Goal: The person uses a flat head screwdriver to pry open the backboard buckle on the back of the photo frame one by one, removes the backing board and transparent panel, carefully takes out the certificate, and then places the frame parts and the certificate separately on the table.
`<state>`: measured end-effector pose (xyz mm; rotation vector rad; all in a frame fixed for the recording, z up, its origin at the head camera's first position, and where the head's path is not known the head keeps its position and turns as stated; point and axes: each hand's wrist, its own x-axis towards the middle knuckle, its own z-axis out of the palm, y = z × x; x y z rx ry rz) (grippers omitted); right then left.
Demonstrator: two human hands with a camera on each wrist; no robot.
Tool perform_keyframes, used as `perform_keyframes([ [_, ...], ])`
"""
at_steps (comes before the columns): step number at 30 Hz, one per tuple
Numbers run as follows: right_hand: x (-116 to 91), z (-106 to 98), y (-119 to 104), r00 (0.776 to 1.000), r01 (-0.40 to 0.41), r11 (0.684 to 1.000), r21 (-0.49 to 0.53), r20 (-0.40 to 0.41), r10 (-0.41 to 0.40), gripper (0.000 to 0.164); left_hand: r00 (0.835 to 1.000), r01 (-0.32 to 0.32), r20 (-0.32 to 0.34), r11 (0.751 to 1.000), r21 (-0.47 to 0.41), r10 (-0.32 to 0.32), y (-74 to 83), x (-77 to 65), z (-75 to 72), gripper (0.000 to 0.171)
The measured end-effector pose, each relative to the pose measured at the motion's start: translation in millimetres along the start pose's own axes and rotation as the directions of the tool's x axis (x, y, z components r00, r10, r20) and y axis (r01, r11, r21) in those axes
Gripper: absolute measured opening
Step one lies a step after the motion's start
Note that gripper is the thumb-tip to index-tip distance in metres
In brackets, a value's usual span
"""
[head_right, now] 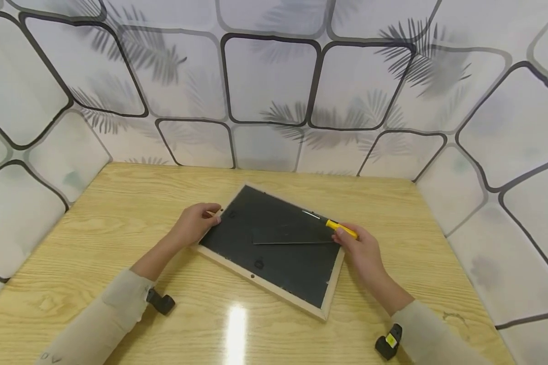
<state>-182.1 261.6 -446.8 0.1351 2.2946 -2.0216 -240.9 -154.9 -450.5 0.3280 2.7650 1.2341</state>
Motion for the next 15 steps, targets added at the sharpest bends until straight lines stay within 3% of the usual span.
perform_keyframes([
  [7,24.8,1.6,-2.1,0.999,0.037,0.991,-0.125,0.027,-0.034,0.057,0.999,0.041,-0.003,0.999,-0.028,-0.041,1.4,-30.8,-0.4,0.052],
  [15,56.4,14.4,-5.8,0.995,0.087,0.989,-0.122,0.068,-0.079,0.053,0.992,0.128,0.035,0.986,-0.109,-0.125,1.7,-65.1,-5.1,0.059],
])
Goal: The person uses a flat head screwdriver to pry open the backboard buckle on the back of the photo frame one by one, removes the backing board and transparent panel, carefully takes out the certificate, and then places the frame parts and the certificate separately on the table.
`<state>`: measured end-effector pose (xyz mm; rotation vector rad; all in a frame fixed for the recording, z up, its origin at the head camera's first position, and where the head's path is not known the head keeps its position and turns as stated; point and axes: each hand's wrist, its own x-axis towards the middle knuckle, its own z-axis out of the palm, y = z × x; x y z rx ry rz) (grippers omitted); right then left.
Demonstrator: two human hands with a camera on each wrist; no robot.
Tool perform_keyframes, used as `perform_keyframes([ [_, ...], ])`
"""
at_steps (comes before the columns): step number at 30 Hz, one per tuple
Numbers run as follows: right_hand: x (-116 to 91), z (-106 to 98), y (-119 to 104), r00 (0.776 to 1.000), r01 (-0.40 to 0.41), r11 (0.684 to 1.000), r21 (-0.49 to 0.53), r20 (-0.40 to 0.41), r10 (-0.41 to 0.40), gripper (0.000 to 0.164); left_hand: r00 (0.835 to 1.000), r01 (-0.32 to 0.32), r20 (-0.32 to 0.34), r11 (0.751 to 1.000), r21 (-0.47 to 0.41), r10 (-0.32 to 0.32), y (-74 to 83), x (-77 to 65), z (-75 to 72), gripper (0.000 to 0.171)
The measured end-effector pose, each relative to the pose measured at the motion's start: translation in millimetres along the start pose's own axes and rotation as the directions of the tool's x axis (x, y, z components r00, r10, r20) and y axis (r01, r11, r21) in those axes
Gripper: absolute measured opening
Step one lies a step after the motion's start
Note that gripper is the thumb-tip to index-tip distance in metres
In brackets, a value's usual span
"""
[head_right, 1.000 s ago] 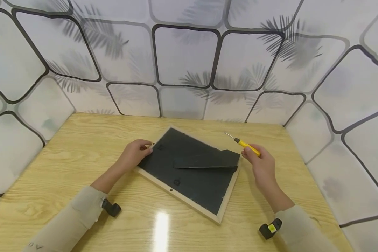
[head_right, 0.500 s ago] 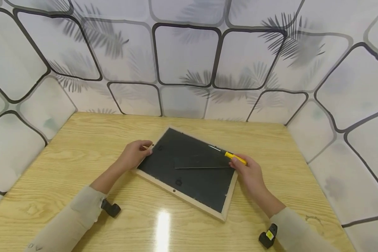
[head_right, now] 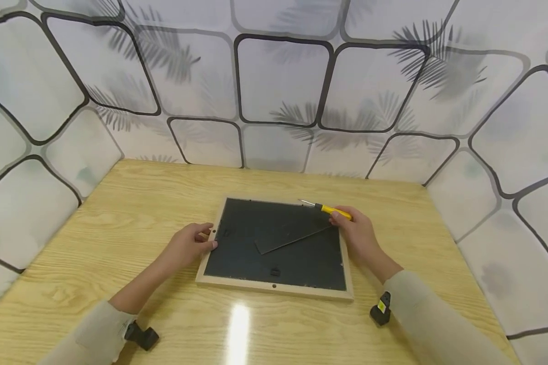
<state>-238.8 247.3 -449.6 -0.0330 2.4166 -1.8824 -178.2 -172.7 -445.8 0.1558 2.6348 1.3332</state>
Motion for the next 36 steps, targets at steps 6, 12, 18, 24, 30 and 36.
perform_keyframes([
  [6,14.1,-0.2,3.0,1.000,0.004,1.000,-0.008,0.017,-0.004,0.053,0.999,0.026,0.032,0.999,-0.024,-0.025,-0.2,-8.4,3.5,0.064],
  [12,15.6,-2.4,5.1,1.000,0.007,1.000,0.018,0.012,-0.007,0.053,0.999,0.015,0.049,1.000,-0.021,-0.014,-1.4,-7.0,3.8,0.065],
  [18,12.6,-2.7,6.8,1.000,0.001,1.000,0.018,0.005,-0.002,0.054,0.995,0.005,0.095,1.000,-0.002,-0.005,-5.9,1.8,-3.3,0.069],
  [24,11.0,0.1,8.8,1.000,0.013,1.000,0.014,-0.014,-0.013,0.052,0.988,-0.040,0.146,0.999,-0.007,0.040,-12.1,20.2,-16.3,0.071],
  [30,4.8,0.0,8.2,1.000,-0.001,1.000,0.017,-0.028,0.002,0.050,0.978,-0.086,0.191,0.996,-0.022,0.088,-14.2,32.0,-19.0,0.064],
  [36,0.0,-5.4,0.8,0.999,0.034,0.999,-0.042,-0.025,-0.035,0.048,0.968,-0.170,0.185,0.985,-0.012,0.169,-11.8,38.7,-16.5,0.066],
])
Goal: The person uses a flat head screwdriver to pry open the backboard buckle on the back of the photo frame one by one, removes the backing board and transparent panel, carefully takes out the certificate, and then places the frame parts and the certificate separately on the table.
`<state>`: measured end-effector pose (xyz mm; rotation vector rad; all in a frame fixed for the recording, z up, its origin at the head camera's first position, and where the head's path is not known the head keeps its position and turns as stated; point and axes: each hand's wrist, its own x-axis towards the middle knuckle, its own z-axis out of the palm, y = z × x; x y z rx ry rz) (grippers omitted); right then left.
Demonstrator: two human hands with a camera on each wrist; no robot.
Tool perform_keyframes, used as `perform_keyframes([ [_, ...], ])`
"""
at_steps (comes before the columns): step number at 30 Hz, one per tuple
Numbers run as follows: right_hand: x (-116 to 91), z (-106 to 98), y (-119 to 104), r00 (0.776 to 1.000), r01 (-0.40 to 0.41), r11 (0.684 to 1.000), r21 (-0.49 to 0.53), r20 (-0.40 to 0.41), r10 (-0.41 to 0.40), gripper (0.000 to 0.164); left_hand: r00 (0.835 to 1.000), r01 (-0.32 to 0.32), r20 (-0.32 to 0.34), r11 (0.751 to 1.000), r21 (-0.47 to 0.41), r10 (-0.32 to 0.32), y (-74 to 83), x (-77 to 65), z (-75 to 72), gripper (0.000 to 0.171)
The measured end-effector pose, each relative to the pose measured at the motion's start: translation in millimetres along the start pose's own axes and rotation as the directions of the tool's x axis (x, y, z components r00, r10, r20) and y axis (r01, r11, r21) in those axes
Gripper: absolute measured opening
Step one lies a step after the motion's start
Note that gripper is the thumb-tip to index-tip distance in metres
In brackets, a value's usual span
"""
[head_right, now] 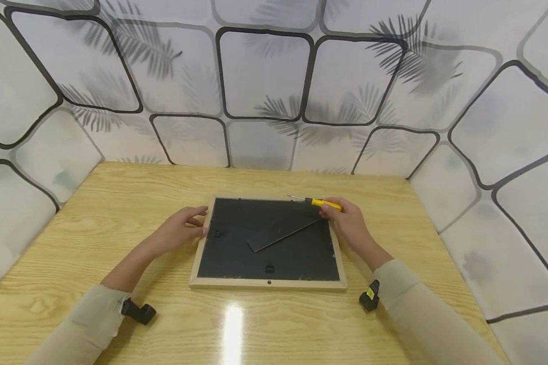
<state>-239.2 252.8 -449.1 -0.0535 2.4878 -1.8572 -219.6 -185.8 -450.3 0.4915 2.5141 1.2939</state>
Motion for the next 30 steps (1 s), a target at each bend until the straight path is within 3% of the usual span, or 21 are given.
perform_keyframes([
  [4,2.2,10.2,-16.0,0.998,0.063,0.994,-0.090,0.031,-0.061,0.044,1.000,-0.026,0.006,1.000,-0.012,0.026,-1.1,1.1,1.6,0.068],
  [8,-0.9,34.6,-32.2,0.988,0.119,0.978,-0.168,0.121,-0.100,0.040,0.999,0.001,0.035,0.999,-0.049,0.001,-2.0,-1.7,3.7,0.071],
  [16,-1.4,86.4,-46.5,0.952,0.201,0.957,-0.209,0.270,-0.141,0.031,0.998,0.004,0.060,0.993,-0.115,0.003,-7.1,-5.7,4.7,0.075],
  [21,5.8,108.5,-47.4,0.942,0.181,0.964,-0.196,0.316,-0.112,0.030,0.998,-0.023,0.058,0.995,-0.094,0.028,-9.9,-6.3,5.2,0.076],
  [30,13.6,132.6,-45.7,0.954,0.111,0.976,-0.188,0.296,-0.051,0.028,0.995,-0.037,0.084,0.989,-0.141,0.050,-11.7,-7.3,5.6,0.078],
])
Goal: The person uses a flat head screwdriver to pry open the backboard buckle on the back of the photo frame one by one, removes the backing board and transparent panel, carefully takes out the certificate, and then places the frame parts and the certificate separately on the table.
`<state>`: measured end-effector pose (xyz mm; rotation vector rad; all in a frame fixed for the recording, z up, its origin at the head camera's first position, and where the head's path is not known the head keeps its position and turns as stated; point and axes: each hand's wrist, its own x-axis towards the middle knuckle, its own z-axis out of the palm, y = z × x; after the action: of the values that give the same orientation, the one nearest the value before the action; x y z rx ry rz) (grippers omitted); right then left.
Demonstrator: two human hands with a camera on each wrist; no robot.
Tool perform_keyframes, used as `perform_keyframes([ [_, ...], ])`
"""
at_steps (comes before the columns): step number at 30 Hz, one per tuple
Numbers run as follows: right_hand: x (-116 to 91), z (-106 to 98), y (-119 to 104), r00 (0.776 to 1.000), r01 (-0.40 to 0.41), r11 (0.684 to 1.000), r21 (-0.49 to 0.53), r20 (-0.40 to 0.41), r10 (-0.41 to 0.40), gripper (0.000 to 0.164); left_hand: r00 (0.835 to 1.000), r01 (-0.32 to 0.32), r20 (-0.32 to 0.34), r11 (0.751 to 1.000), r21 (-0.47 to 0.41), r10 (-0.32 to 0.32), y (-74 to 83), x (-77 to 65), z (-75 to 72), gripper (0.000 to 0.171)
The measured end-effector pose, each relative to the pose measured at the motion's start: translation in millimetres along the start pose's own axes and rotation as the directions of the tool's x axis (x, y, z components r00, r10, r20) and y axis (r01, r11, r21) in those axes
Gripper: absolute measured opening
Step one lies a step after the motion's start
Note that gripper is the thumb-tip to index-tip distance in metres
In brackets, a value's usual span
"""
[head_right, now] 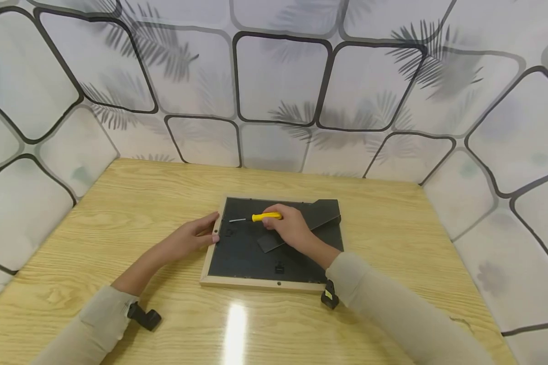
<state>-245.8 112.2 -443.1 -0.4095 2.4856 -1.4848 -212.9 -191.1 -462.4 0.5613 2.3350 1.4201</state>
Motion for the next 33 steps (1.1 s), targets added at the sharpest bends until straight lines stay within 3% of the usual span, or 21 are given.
perform_keyframes([
  [7,0.6,7.6,-2.5,0.999,-0.047,0.998,0.036,-0.002,0.047,0.028,1.000,0.011,-0.008,1.000,-0.011,-0.011,2.6,-1.3,0.6,0.077],
  [17,1.1,14.0,-3.3,0.999,-0.032,0.999,-0.004,-0.025,0.032,0.029,0.999,0.024,-0.028,1.000,-0.006,-0.024,3.3,-0.3,2.2,0.074],
  [26,-2.6,14.8,-0.6,0.998,0.013,0.984,-0.179,-0.059,-0.024,0.034,0.999,0.034,-0.019,0.999,-0.015,-0.034,2.6,1.4,2.9,0.074],
  [33,-4.6,16.9,1.8,0.995,0.047,0.975,-0.215,-0.081,-0.066,0.034,0.998,0.063,-0.017,0.997,-0.036,-0.063,6.3,0.3,3.1,0.075],
])
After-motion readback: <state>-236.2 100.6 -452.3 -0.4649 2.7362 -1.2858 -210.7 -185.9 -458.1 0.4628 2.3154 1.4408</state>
